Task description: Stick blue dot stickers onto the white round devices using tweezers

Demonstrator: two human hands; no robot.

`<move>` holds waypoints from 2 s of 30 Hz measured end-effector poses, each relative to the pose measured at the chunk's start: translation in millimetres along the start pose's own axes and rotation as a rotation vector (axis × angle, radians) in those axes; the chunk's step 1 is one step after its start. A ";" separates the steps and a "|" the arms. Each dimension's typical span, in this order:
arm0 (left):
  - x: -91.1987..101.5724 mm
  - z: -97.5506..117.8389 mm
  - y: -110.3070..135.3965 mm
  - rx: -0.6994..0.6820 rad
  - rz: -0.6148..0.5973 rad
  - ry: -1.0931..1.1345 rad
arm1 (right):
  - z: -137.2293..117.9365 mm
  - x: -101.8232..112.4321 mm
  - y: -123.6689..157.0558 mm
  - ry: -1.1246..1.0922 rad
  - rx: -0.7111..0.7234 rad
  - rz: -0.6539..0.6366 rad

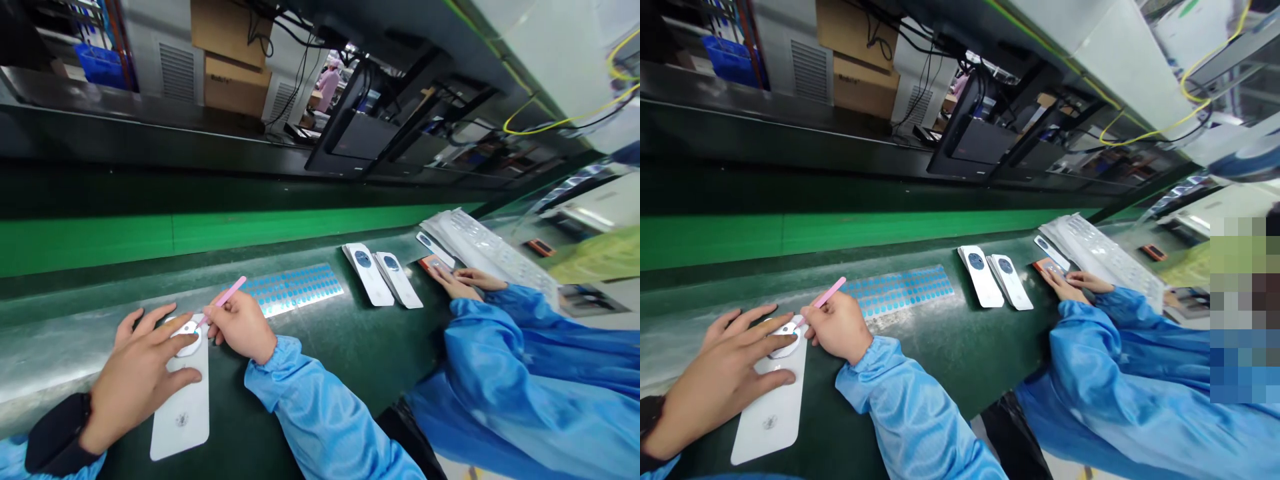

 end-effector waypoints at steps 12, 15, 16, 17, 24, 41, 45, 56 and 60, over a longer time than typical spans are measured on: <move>3.4 2.5 1.0 -0.107 0.072 -0.149 | 0.4 -0.3 -4.2 -0.020 0.025 -0.051; 3.4 0.1 1.8 -0.113 0.060 -0.141 | 0.5 -0.3 -4.7 -0.024 0.033 -0.056; 3.3 -1.0 1.9 -0.111 0.053 -0.130 | 0.8 -0.2 -4.9 -0.026 0.037 -0.057; 3.1 -2.1 1.9 -0.108 0.049 -0.117 | 1.0 -0.2 -5.1 -0.028 0.040 -0.057; -0.4 -5.0 2.5 -0.086 0.031 -0.069 | 0.3 0.0 -4.1 -0.033 0.035 -0.055; 0.5 -3.5 1.0 0.002 0.004 -0.035 | 0.2 -0.2 -4.2 -0.050 0.060 -0.073; 2.6 1.4 -1.2 0.026 -0.006 -0.040 | 1.7 0.2 -5.1 -0.041 0.061 -0.080; 3.3 3.0 -2.2 0.035 -0.039 0.027 | 3.5 -0.6 -6.1 -0.035 0.055 -0.076; 3.5 0.5 -1.7 0.021 -0.039 0.027 | 2.9 -0.5 -6.6 -0.041 0.081 -0.086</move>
Point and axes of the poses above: each hand's wrist, its own y-axis away from the middle knuckle, its own x-axis out of the back of the hand, z = x × y, the point moved 4 cm from there along -y, towards the middle knuckle, and after that the axes turned 2 degrees about y, right-handed, at the moved point
